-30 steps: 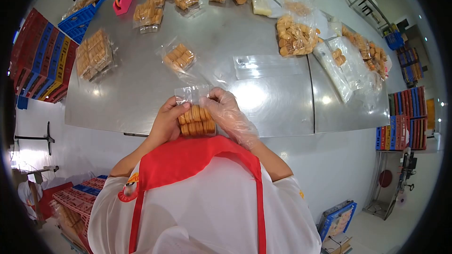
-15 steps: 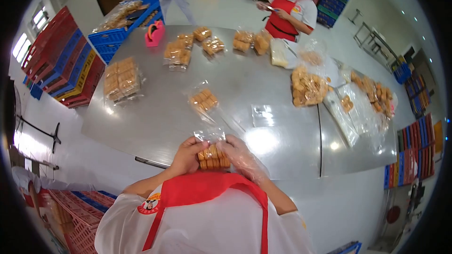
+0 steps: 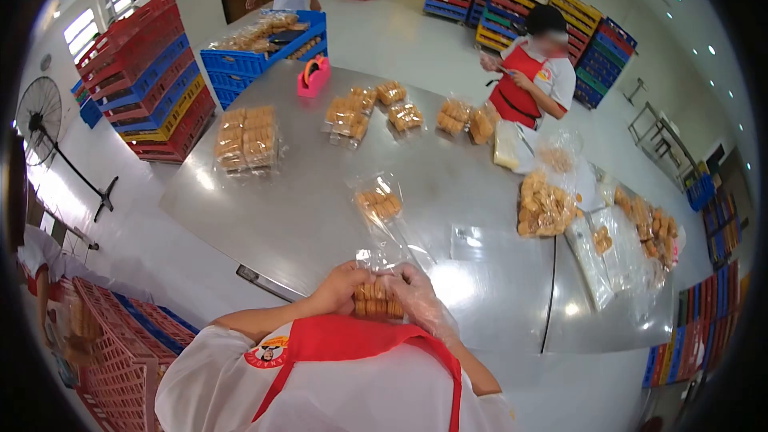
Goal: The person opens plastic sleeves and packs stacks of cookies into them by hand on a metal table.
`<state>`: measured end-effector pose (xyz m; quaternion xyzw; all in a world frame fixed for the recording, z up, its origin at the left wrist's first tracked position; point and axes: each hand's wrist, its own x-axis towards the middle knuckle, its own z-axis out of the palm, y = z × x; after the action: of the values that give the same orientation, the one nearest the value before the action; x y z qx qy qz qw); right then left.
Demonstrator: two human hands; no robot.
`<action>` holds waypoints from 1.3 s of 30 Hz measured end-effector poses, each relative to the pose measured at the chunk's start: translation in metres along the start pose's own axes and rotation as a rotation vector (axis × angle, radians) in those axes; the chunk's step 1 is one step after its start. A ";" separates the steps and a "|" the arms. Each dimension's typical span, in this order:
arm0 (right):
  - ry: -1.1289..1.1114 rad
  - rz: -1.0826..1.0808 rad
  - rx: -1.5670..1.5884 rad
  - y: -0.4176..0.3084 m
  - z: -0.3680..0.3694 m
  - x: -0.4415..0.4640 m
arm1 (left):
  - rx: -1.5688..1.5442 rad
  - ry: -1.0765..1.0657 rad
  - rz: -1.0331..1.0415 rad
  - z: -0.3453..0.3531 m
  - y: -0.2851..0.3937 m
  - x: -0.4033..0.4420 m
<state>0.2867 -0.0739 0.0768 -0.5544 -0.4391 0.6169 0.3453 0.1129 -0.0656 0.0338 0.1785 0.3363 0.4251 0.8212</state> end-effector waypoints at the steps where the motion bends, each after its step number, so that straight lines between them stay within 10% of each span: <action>1: -0.002 -0.014 -0.056 -0.006 0.003 -0.001 | 0.005 -0.012 0.007 0.002 0.003 -0.001; 23: -0.183 0.107 0.077 0.005 -0.015 -0.004 | -0.101 -0.263 -0.182 -0.017 0.018 -0.033; 39: -0.250 0.111 0.241 0.030 -0.023 -0.005 | 0.535 -0.362 0.269 -0.053 -0.008 -0.021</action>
<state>0.3124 -0.0860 0.0510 -0.4517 -0.3702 0.7471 0.3173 0.0719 -0.0868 0.0000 0.5027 0.2584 0.3877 0.7282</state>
